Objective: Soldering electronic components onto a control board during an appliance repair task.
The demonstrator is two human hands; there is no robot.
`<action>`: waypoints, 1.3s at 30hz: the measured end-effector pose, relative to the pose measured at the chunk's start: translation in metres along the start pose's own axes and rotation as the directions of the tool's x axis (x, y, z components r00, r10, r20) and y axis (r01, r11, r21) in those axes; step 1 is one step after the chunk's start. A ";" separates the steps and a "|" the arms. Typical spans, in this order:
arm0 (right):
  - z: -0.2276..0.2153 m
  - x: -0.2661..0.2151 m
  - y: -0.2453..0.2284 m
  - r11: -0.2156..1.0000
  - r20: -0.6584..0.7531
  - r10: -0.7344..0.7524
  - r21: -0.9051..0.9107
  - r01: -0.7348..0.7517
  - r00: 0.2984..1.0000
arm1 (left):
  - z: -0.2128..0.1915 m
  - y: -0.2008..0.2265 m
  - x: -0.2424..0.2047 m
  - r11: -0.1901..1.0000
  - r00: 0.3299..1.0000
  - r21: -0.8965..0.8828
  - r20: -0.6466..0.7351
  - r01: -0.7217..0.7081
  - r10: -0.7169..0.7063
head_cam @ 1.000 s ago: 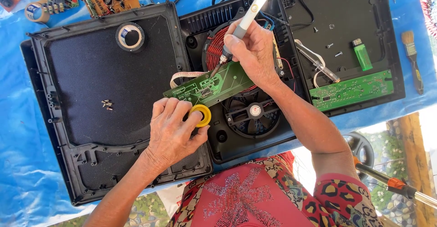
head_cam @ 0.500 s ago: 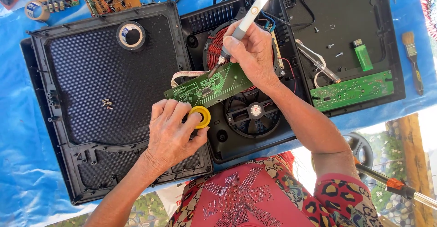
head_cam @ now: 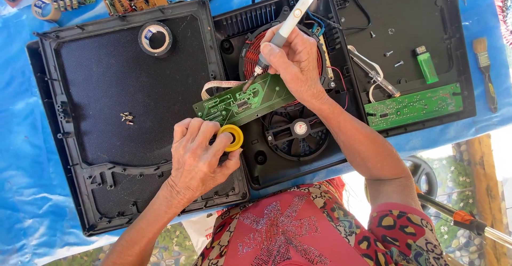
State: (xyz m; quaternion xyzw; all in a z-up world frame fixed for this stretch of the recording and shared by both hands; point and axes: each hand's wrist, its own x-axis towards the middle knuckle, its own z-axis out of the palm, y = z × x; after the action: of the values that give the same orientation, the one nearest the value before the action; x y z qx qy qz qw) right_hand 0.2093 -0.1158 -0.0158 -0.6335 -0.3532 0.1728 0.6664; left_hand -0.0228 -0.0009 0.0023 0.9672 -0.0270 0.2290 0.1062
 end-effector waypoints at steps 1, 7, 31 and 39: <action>0.000 0.000 0.000 1.000 0.002 -0.002 0.005 0.002 1.000 | 0.000 0.000 0.000 1.000 1.000 -0.003 -0.003 -0.001 0.001; -0.001 -0.001 0.002 0.998 0.043 -0.065 0.022 0.064 0.997 | 0.000 0.004 0.000 1.000 0.999 -0.023 -0.030 0.015 -0.015; -0.001 -0.008 -0.001 0.999 -0.042 0.031 0.030 -0.029 0.999 | -0.014 0.050 -0.013 0.978 0.952 -0.096 -0.230 0.184 -0.202; -0.002 -0.008 0.002 0.997 -0.055 0.072 0.009 -0.072 0.996 | 0.009 0.059 -0.013 0.948 0.903 -0.121 -0.288 0.296 -0.319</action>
State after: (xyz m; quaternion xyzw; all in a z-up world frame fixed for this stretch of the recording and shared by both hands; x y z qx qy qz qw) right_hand 0.2057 -0.1227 -0.0196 -0.6482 -0.3108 0.1802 0.6714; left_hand -0.0367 -0.0601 -0.0003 0.9079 0.1338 0.3541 0.1799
